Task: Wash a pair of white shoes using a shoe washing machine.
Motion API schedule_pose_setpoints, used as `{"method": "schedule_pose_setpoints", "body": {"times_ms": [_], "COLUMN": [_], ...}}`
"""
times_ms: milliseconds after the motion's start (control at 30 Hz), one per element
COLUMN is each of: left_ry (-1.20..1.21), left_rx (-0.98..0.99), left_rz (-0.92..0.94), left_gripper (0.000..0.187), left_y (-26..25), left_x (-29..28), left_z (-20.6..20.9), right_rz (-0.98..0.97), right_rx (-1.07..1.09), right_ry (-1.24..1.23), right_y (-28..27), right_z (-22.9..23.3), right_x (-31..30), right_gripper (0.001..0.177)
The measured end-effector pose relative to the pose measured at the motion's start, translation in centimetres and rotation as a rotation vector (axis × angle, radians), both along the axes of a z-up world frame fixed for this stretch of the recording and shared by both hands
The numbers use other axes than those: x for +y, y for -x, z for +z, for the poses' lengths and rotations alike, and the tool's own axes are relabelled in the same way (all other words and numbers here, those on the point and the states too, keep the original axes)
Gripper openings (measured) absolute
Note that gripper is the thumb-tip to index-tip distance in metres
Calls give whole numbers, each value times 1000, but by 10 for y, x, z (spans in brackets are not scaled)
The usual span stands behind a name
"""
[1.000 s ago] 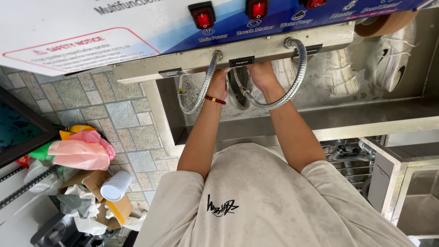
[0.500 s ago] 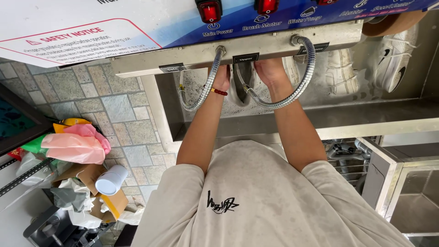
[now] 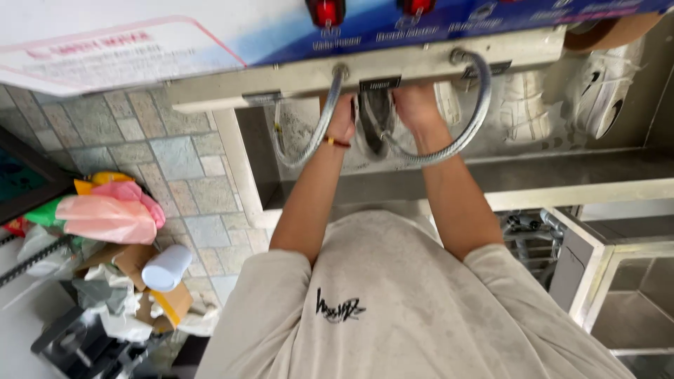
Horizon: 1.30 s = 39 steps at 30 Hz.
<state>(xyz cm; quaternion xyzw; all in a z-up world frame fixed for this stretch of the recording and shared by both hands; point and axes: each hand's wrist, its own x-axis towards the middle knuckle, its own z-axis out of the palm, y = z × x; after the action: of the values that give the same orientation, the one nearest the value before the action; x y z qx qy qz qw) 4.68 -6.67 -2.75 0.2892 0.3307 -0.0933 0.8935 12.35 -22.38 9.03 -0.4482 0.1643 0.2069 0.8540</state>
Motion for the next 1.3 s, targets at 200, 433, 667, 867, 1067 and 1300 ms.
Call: {"method": "schedule_pose_setpoints", "body": {"times_ms": [200,433,667,867,1067,1300], "left_ry": [-134,-105,-63,-347,-445,-413], "left_rx": [-92,3,-42,-149,-127,-153], "left_rz": [-18,-15,-52,-66,-102,43], "left_gripper": [33,46,32,16,17,8], "left_y": [-16,-13,-13,-11,1,-2], "left_x": [1,1,1,3,1,4], "left_z": [5,6,48,137,116,114], "right_rz": [16,53,27,100,101,135], "right_rx": [-184,-147,-70,-225,-195,-232], "right_ry": [236,228,156,147,149,302], "right_y": [-5,0,4,24,27,24], "right_z": [22,13,43,53,62,53], "right_x": [3,3,2,-2,2,10], "right_gripper": [40,36,33,20,18,17]}}
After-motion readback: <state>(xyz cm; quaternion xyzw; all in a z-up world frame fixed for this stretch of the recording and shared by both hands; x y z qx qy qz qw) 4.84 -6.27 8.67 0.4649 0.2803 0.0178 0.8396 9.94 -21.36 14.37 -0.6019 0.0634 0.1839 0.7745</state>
